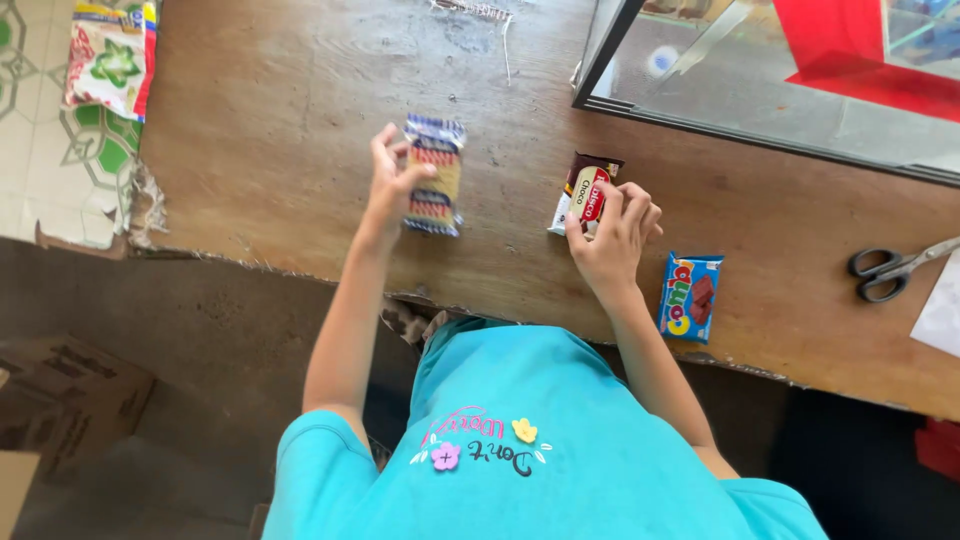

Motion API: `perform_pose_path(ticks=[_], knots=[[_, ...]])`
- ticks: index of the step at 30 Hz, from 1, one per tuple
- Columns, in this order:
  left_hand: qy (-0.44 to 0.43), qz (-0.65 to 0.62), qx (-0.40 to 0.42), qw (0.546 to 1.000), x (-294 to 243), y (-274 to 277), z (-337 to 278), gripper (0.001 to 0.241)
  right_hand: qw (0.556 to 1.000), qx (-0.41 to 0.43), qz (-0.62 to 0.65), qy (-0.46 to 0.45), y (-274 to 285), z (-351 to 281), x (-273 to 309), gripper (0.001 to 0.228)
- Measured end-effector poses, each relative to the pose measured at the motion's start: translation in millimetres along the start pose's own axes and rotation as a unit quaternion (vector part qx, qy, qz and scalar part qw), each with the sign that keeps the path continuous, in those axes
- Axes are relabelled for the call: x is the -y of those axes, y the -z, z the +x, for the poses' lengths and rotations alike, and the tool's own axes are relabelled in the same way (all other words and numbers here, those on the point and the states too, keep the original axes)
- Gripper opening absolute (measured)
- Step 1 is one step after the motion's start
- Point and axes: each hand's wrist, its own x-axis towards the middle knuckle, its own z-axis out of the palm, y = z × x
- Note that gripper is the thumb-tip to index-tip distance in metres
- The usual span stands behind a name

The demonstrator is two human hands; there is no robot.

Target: The person takes snack packs, biscuit rolls, and canned goods out of a cardboard box on the floor and carries them by hand to a wooden counter, arranging the snack packs in rows on the counter next to other packaged goods.

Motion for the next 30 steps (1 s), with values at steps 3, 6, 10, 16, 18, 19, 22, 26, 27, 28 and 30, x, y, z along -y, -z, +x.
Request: perform_pose_path(ticks=[3,6,10,16,18,19,22,26,27,28,30], knots=[[-0.031,0.034,0.027,0.999,0.3,29.8,51.9,0.101,0.991,-0.085,0.019,0.1,-44.9,-4.0,-15.5,0.047],[-0.125,0.255,0.02,0.959,-3.7,33.4,61.6,0.094,0.985,-0.089,0.03,0.146,-45.3,-8.1,12.3,0.048],[-0.182,0.417,0.006,0.89,-2.9,32.7,66.8,0.087,0.973,-0.016,0.146,0.179,-14.8,-11.2,12.9,0.04],[-0.198,0.393,0.014,0.898,-14.9,30.5,46.9,0.084,0.957,-0.224,-0.172,-0.066,31.4,-62.4,-59.3,0.043],[-0.285,0.4,-0.028,0.871,-29.8,22.2,33.0,0.076,0.96,-0.145,-0.159,-0.179,30.6,-82.4,-96.3,0.057],[-0.287,0.399,-0.025,0.871,-27.6,16.6,29.8,0.076,0.959,-0.148,-0.16,-0.181,25.9,-82.8,-98.2,0.057],[-0.421,0.418,-0.076,0.801,-20.8,-5.6,13.6,0.056,0.965,-0.108,-0.135,-0.196,13.7,-75.0,-91.2,0.065],[-0.519,0.397,0.032,0.757,-1.5,-50.6,-16.1,0.034,0.981,-0.169,-0.087,-0.037,-4.2,-33.3,-31.7,0.045],[-0.485,0.406,0.094,0.769,7.0,-64.4,-20.9,0.038,0.98,-0.184,-0.077,0.018,-8.3,-20.6,-14.2,0.03],[-0.486,0.407,0.089,0.768,14.3,-74.6,-24.2,0.038,0.98,-0.185,-0.075,0.023,-16.9,-10.6,-11.5,0.03],[-0.412,0.51,0.1,0.748,29.0,-96.9,-29.6,0.062,0.972,-0.195,-0.072,0.111,-33.4,10.2,-6.8,0.024]])
